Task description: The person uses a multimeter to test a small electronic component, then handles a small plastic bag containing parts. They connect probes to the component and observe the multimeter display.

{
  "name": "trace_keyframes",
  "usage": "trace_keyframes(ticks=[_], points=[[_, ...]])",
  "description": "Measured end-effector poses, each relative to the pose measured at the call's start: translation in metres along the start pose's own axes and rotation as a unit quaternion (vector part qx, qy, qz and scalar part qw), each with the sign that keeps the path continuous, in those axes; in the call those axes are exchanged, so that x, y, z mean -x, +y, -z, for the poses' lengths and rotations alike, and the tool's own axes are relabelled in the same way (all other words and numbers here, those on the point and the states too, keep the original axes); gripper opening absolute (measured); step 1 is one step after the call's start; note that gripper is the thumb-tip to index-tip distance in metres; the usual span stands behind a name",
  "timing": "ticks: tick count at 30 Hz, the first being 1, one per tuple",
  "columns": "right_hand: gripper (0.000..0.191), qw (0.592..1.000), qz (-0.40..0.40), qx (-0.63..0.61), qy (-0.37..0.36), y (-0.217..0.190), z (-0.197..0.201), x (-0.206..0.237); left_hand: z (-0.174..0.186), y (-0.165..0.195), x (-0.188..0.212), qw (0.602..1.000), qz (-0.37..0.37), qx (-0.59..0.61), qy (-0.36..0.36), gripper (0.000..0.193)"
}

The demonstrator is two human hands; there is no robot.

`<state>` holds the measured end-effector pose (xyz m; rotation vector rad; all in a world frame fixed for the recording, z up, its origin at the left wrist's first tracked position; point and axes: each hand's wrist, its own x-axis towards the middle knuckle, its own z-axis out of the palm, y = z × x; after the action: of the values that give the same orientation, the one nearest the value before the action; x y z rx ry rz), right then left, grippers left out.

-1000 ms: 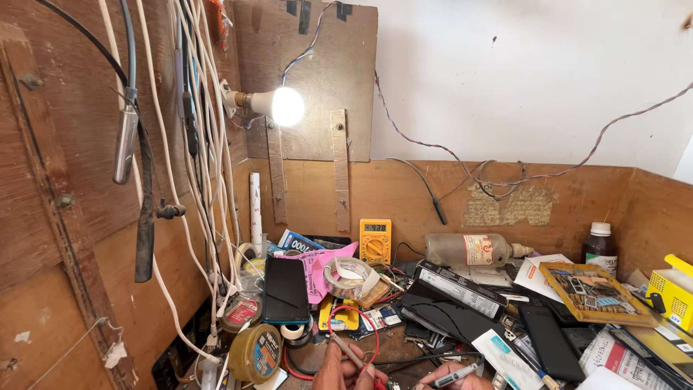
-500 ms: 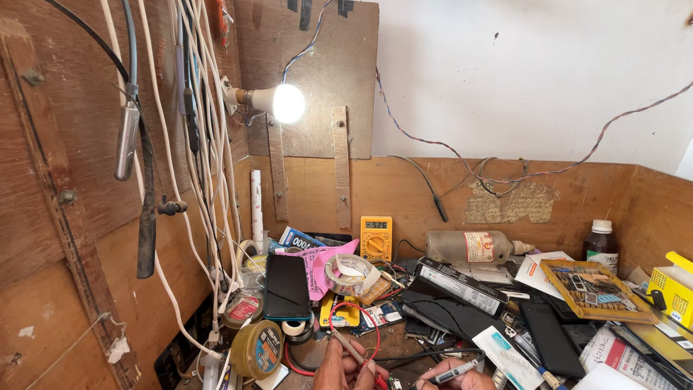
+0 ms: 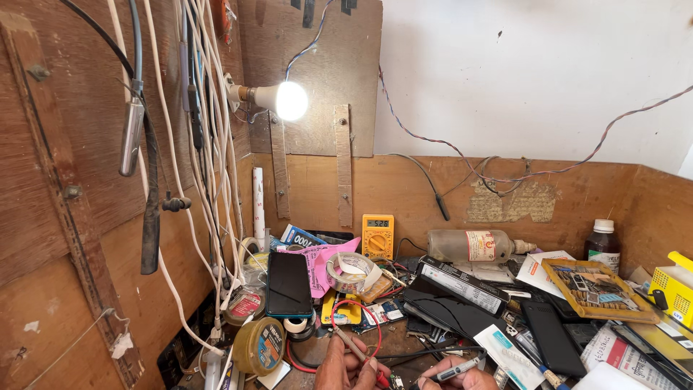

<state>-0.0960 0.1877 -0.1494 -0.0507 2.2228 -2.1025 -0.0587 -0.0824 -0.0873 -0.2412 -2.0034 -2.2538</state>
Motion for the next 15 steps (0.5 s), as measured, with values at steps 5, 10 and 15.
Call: trace_keyframes(ticks=[5, 10, 15], points=[[0.019, 0.990, 0.050, -0.037, 0.127, -0.025, -0.023, 0.024, -0.002, -0.002, 0.003, 0.999, -0.042, 0.013, 0.002, 0.034], [0.027, 0.980, 0.061, -0.127, 0.143, -0.107, -0.044, 0.045, -0.003, 0.006, 0.013, 0.999, -0.027, 0.014, 0.017, 0.036], [0.032, 0.992, 0.067, 0.033, 0.099, -0.196, -0.069, 0.032, 0.001, 0.023, 0.017, 1.000, 0.019, 0.016, -0.006, 0.029]])
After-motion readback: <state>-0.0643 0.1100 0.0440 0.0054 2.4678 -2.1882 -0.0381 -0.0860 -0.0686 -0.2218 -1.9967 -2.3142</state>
